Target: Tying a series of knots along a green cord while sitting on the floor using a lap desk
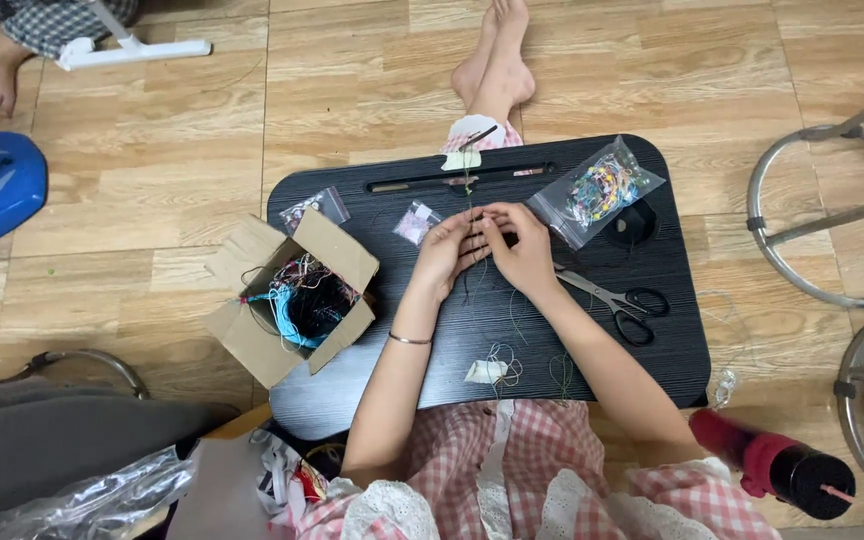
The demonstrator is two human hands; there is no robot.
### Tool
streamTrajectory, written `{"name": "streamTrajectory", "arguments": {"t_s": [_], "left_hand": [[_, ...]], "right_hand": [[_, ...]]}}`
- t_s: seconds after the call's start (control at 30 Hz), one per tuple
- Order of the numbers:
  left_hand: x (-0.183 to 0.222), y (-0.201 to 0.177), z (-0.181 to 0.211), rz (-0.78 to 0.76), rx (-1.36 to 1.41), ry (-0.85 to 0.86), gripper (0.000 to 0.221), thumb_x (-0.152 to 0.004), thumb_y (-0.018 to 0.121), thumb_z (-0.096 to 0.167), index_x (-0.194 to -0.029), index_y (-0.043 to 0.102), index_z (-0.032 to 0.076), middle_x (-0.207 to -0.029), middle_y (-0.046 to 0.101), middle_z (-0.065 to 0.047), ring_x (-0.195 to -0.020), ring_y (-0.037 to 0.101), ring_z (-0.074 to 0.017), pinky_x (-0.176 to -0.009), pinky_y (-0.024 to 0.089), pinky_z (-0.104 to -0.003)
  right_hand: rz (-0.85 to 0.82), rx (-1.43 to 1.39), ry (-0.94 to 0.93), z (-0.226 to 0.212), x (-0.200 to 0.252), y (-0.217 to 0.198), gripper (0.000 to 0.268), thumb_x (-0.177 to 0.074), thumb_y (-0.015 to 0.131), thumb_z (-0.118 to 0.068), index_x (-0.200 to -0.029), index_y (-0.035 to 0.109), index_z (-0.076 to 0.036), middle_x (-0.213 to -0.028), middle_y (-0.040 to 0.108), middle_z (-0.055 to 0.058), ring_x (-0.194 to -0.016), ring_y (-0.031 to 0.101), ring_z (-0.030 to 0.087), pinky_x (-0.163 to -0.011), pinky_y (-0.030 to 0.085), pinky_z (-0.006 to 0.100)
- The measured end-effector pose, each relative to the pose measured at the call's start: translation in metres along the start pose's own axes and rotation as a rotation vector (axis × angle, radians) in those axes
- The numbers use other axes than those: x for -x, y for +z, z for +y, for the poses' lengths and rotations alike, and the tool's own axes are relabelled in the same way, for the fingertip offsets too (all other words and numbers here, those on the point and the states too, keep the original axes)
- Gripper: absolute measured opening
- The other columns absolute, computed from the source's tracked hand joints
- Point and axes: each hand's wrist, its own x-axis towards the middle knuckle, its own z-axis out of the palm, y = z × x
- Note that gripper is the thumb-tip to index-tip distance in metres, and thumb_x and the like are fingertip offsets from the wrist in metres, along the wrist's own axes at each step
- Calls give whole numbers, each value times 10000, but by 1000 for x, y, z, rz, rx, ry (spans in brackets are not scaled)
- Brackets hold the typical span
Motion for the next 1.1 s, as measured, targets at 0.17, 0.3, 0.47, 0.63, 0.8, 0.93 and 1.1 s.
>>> {"name": "streamTrajectory", "arguments": {"t_s": [0.17,0.3,0.47,0.63,0.8,0.93,1.1], "left_hand": [[3,-2,2,35,-95,-10,318,-1012,489,80,-1281,647,14,-1001,742,-106,-818,740,-165,-797,642,-400],[-11,-11,-17,63,-105,3,311,-991,490,67,-1236,678,30,-930,738,-86,-785,737,-163,-760,657,-395],[-8,-9,-14,53,-55,-12,253,-971,545,59,-1169,700,30,-893,727,-48,-725,718,-120,-730,658,-344],[-8,-10,-15,47,-40,5,198,-977,561,63,-1110,707,47,-882,729,-51,-719,730,-125,-707,659,-340],[-9,-11,-16,37,-55,13,209,-969,601,77,-1152,689,26,-899,739,-62,-760,742,-138,-744,655,-355],[-8,-11,-15,28,-54,19,186,-960,644,86,-1132,685,28,-943,739,-109,-804,749,-194,-760,651,-392],[-6,-10,-11,14,-26,-10,186,-955,648,92,-1117,673,2,-949,735,-116,-816,751,-202,-770,653,-380]], "right_hand": [[41,165,-188,11,8,7,186,-855,769,-30,-1036,723,-34,-935,678,99,-876,676,278,-714,596,358],[39,229,-226,15,9,7,147,-850,746,5,-976,740,-71,-881,671,55,-842,667,248,-702,586,347],[33,230,-236,15,7,7,137,-838,725,19,-939,735,-73,-858,678,71,-783,656,273,-663,560,378],[25,226,-232,16,8,8,114,-844,734,-2,-930,736,-78,-847,677,60,-778,653,269,-662,550,365],[9,215,-194,19,10,8,79,-883,701,-14,-937,721,-67,-858,683,80,-798,666,280,-685,558,365],[30,178,-142,14,10,8,52,-913,681,-11,-952,707,-32,-823,669,131,-775,667,310,-666,555,388],[58,100,-72,14,10,7,65,-936,668,-12,-993,698,1,-817,673,159,-798,689,320,-695,568,386]]}}
